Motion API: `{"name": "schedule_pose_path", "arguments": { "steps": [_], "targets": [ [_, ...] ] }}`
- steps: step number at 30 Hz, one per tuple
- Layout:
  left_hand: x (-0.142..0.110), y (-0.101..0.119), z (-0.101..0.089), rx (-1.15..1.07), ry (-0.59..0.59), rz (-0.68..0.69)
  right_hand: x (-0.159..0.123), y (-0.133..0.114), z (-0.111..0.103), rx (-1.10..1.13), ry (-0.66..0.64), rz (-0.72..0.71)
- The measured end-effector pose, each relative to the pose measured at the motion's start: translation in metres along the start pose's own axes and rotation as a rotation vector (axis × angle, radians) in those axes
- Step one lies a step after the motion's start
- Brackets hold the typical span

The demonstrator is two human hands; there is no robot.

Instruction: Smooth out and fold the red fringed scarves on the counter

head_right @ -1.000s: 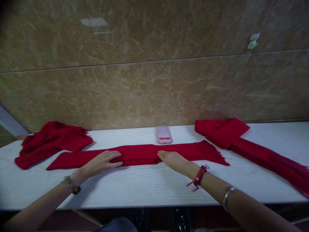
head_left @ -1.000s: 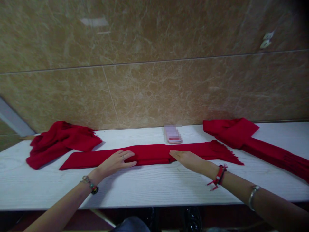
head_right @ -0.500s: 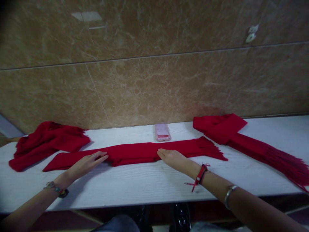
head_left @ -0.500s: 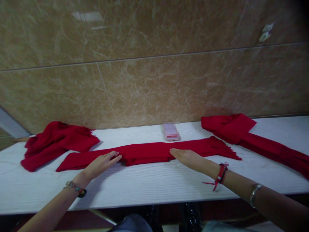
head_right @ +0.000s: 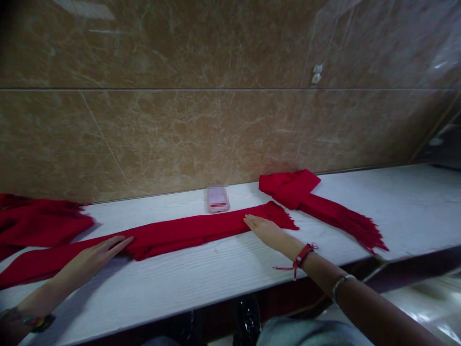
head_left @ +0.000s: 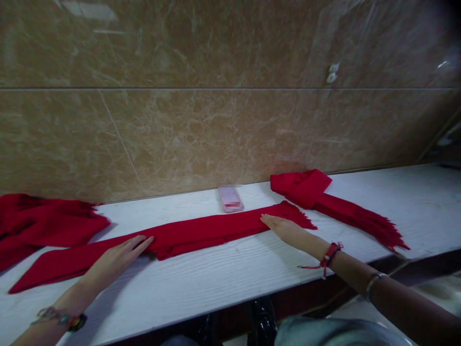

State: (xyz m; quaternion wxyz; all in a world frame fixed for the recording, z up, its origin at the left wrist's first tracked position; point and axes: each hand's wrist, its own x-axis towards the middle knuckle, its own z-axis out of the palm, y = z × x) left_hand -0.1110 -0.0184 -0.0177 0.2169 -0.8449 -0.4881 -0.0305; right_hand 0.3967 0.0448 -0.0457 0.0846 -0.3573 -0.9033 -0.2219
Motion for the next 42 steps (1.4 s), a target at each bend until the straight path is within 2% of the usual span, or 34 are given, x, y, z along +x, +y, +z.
{"name": "schedule_pose_path", "arguments": {
  "steps": [4, 7, 9, 12, 15, 18, 21, 24, 30, 36, 42],
  "targets": [
    [0.007, 0.007, -0.007, -0.046, -0.056, -0.005, -0.005, 0.008, -0.002, 0.079, -0.046, 0.036],
    [0.029, 0.029, -0.027, -0.136, -0.057, 0.126, -0.01, 0.015, -0.016, 0.239, -0.1, 0.081],
    [0.053, 0.054, -0.042, -0.208, -0.029, 0.224, -0.009, 0.016, -0.029, 0.364, -0.105, 0.125],
    [0.097, 0.103, -0.057, -0.23, 0.025, 0.313, 0.0, 0.01, -0.042, 0.451, -0.043, 0.211],
    [0.136, 0.147, -0.058, -0.205, 0.029, 0.417, 0.011, 0.0, -0.037, 0.389, -0.032, 0.235],
    [0.161, 0.171, -0.052, -0.183, 0.047, 0.335, 0.014, -0.004, -0.023, 0.301, -0.045, 0.19],
    [0.168, 0.174, -0.047, -0.158, 0.004, 0.259, 0.007, -0.001, -0.014, 0.228, -0.012, 0.151],
    [0.165, 0.17, -0.043, -0.156, -0.013, 0.275, -0.002, 0.004, -0.015, 0.184, 0.031, 0.12],
    [0.159, 0.163, -0.034, -0.148, 0.161, 0.308, -0.01, 0.006, -0.03, 0.166, 0.153, 0.105],
    [0.16, 0.164, -0.026, -0.236, 0.072, 0.361, -0.017, 0.005, -0.024, 0.186, 0.09, 0.082],
    [0.16, 0.164, -0.021, -0.218, 0.119, 0.372, -0.018, 0.005, -0.022, 0.19, 0.123, 0.104]
  ]
}}
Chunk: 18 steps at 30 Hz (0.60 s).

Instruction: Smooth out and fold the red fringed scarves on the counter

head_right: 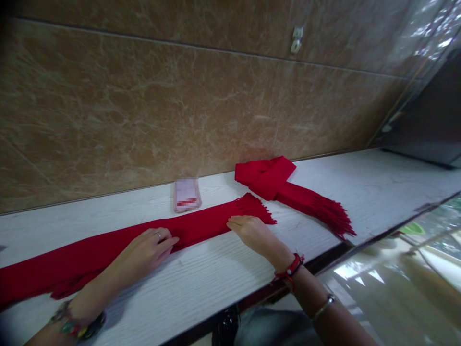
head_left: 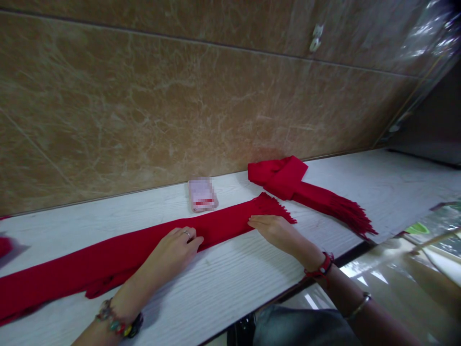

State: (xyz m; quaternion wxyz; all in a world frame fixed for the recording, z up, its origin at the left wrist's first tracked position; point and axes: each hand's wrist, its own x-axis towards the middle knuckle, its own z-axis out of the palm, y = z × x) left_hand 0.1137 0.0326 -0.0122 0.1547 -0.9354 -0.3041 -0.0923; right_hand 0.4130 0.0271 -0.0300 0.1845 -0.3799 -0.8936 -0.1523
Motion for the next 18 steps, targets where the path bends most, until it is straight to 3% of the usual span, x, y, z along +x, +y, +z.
{"name": "schedule_pose_path", "arguments": {
  "steps": [10, 18],
  "targets": [
    [0.001, 0.003, 0.007, -0.01, 0.056, -0.05, -0.005, 0.006, -0.002, -0.018, -0.055, 0.005],
    [0.008, 0.0, -0.002, 0.002, -0.099, -0.134, 0.003, 0.008, -0.003, -0.014, -0.133, 0.049]
  ]
}}
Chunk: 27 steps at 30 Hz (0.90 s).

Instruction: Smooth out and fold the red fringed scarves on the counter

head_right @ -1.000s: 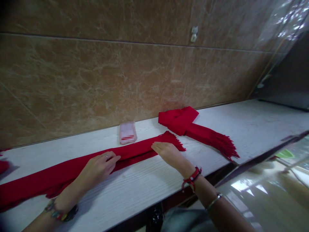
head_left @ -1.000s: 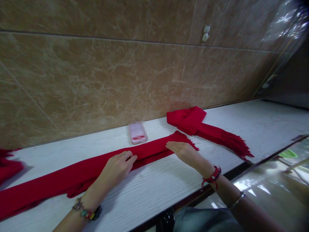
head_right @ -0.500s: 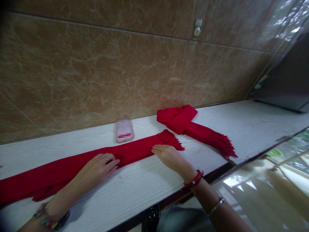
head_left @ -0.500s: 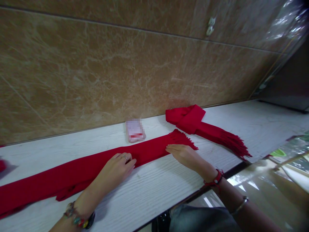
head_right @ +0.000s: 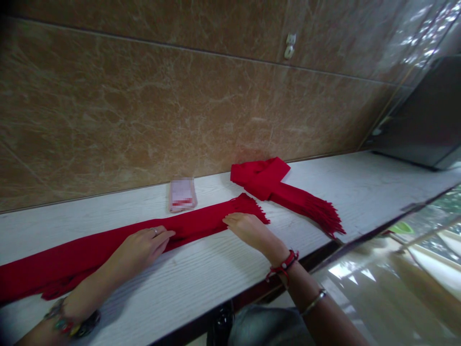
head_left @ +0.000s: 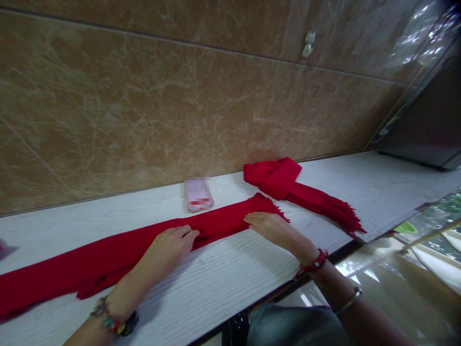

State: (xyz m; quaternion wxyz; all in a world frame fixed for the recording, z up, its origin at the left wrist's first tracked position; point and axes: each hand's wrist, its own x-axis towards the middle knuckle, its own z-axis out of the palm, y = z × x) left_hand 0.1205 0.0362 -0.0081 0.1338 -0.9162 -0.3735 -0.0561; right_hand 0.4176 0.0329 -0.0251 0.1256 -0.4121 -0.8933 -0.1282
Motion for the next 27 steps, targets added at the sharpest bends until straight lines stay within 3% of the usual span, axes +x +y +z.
{"name": "schedule_pose_path", "arguments": {
  "steps": [7, 12, 15, 18, 20, 23, 27],
  "targets": [
    [0.009, -0.009, -0.009, -0.256, -0.029, -0.116, 0.008, 0.013, 0.001, 0.157, -0.003, 0.088],
    [0.015, -0.018, -0.008, -0.362, 0.029, -0.149, 0.019, 0.011, -0.013, 0.238, 0.106, 0.239],
    [0.016, -0.021, -0.006, -0.401, 0.076, -0.14, 0.024, 0.01, -0.02, 0.232, 0.16, 0.248],
    [0.017, -0.02, -0.01, -0.362, 0.038, -0.1, 0.027, 0.013, -0.022, 0.231, 0.184, 0.234],
    [0.016, -0.016, -0.016, -0.279, -0.049, -0.099, 0.025, 0.014, -0.023, 0.245, 0.153, 0.246],
    [0.015, -0.008, -0.024, -0.167, -0.167, -0.075, 0.018, 0.016, -0.023, 0.289, 0.001, 0.246],
    [0.013, 0.0, -0.026, -0.074, -0.165, 0.04, 0.006, 0.015, -0.02, 0.315, -0.117, 0.185]
  ]
}}
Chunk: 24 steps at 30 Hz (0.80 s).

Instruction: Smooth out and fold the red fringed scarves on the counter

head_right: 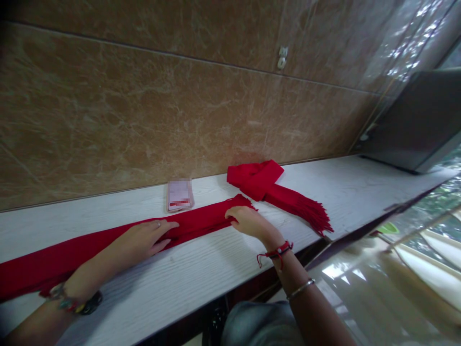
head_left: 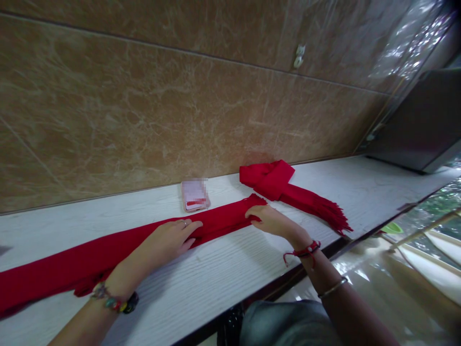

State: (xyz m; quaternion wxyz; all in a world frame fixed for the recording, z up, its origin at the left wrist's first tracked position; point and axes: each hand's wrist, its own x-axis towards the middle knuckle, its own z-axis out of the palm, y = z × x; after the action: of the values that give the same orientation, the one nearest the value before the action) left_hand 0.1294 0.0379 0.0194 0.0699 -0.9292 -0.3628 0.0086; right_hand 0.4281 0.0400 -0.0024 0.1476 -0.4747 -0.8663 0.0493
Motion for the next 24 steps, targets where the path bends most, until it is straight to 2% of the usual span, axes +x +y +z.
{"name": "schedule_pose_path", "arguments": {
  "steps": [4, 9, 14, 20, 24],
  "targets": [
    [0.0, 0.003, 0.002, 0.089, 0.001, 0.059, -0.003, 0.001, 0.003, -0.045, 0.022, -0.003],
    [0.002, 0.002, 0.006, 0.063, 0.024, 0.042, 0.0, 0.006, 0.005, -0.059, 0.044, -0.04],
    [0.004, -0.001, 0.014, 0.1, 0.092, 0.023, 0.0, 0.006, 0.005, -0.197, 0.064, -0.056],
    [0.001, 0.001, 0.008, 0.11, 0.104, 0.035, -0.008, 0.003, -0.003, -0.284, 0.276, -0.133],
    [0.0, 0.003, 0.008, 0.139, 0.078, 0.069, -0.012, 0.003, 0.001, -0.298, 0.211, -0.157]
  ]
}}
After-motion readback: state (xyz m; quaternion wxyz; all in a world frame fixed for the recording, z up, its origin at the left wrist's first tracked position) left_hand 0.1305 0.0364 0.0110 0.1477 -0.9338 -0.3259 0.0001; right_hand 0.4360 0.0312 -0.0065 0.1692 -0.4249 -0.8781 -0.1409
